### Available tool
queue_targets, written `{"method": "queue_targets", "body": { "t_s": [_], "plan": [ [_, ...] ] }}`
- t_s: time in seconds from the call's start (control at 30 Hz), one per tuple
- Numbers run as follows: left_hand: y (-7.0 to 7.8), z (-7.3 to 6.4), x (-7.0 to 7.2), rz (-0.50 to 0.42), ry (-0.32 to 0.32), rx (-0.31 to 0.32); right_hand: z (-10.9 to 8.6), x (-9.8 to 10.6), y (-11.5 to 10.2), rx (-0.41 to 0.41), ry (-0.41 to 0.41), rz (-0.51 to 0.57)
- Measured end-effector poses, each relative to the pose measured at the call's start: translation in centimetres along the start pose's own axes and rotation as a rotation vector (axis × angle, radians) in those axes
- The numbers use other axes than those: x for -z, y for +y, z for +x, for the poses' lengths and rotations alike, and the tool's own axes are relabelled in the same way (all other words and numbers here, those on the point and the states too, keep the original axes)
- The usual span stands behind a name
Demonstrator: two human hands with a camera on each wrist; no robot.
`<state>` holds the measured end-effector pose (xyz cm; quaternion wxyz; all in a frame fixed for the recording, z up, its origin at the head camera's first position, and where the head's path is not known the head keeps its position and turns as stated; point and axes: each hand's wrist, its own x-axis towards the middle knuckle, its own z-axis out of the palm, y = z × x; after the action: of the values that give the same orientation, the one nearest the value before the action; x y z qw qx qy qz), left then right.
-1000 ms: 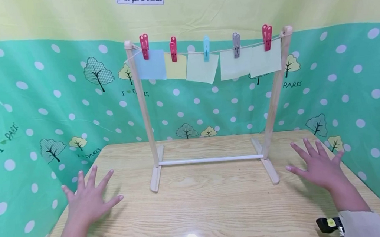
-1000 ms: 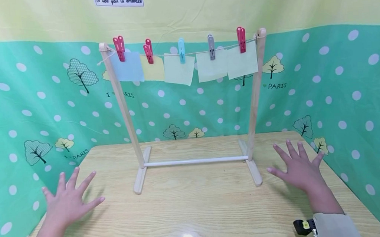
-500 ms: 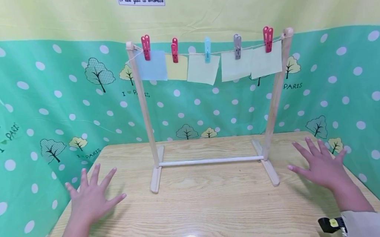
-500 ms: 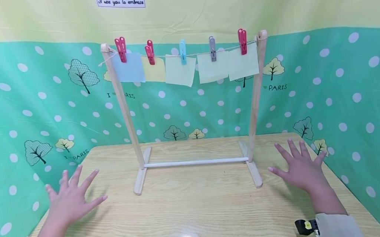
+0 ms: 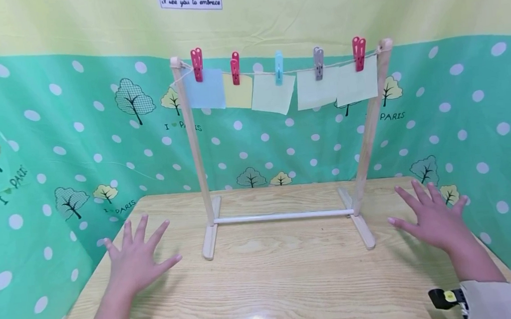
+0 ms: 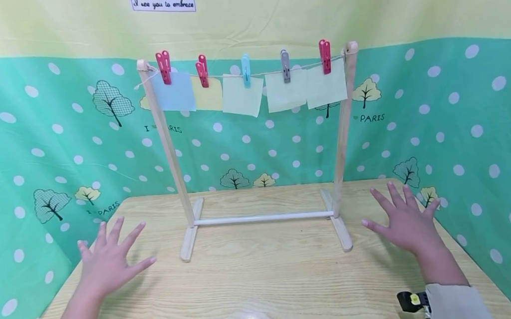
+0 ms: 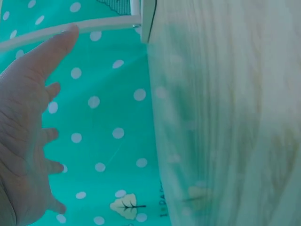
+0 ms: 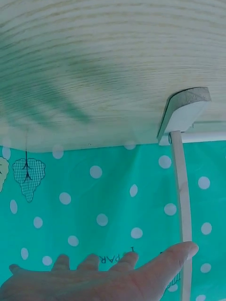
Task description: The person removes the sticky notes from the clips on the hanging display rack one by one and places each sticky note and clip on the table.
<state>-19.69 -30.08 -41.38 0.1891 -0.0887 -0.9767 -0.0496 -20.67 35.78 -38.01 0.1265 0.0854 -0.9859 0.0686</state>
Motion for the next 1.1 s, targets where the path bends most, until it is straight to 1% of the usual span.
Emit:
{"method": "queue_targets", "body": {
  "t_s": [0.17, 0.37, 0.5, 0.6, 0.83, 0.93, 1.1],
  "plan": [
    [0.8, 0.6, 0.0, -0.029, -0.007, -0.009, 0.0, 0.3, -0.1, 0.000, 0.013, 0.001],
    [1.7, 0.9, -0.1, -0.068, -0.025, -0.014, -0.1, 0.5, -0.2, 0.008, 0.024, 0.006],
    [2.2, 1.1, -0.3, -0.085, -0.030, -0.032, -0.1, 0.6, -0.1, 0.008, 0.028, 0.016],
    [2.7, 1.3, -0.4, -0.117, -0.033, -0.042, -0.1, 0.7, 0.0, 0.009, 0.034, 0.024],
    [4.1, 1.9, -1.0, -0.193, -0.015, -0.059, 0.1, 1.3, -0.2, 0.019, 0.035, 0.050],
    [4.8, 2.2, -0.9, -0.223, -0.004, -0.077, 0.3, 1.8, -0.4, 0.031, 0.042, 0.057],
    [5.6, 2.6, -0.9, -0.251, 0.011, -0.131, 0.7, 2.6, -0.7, 0.051, 0.062, 0.084]
  ]
}}
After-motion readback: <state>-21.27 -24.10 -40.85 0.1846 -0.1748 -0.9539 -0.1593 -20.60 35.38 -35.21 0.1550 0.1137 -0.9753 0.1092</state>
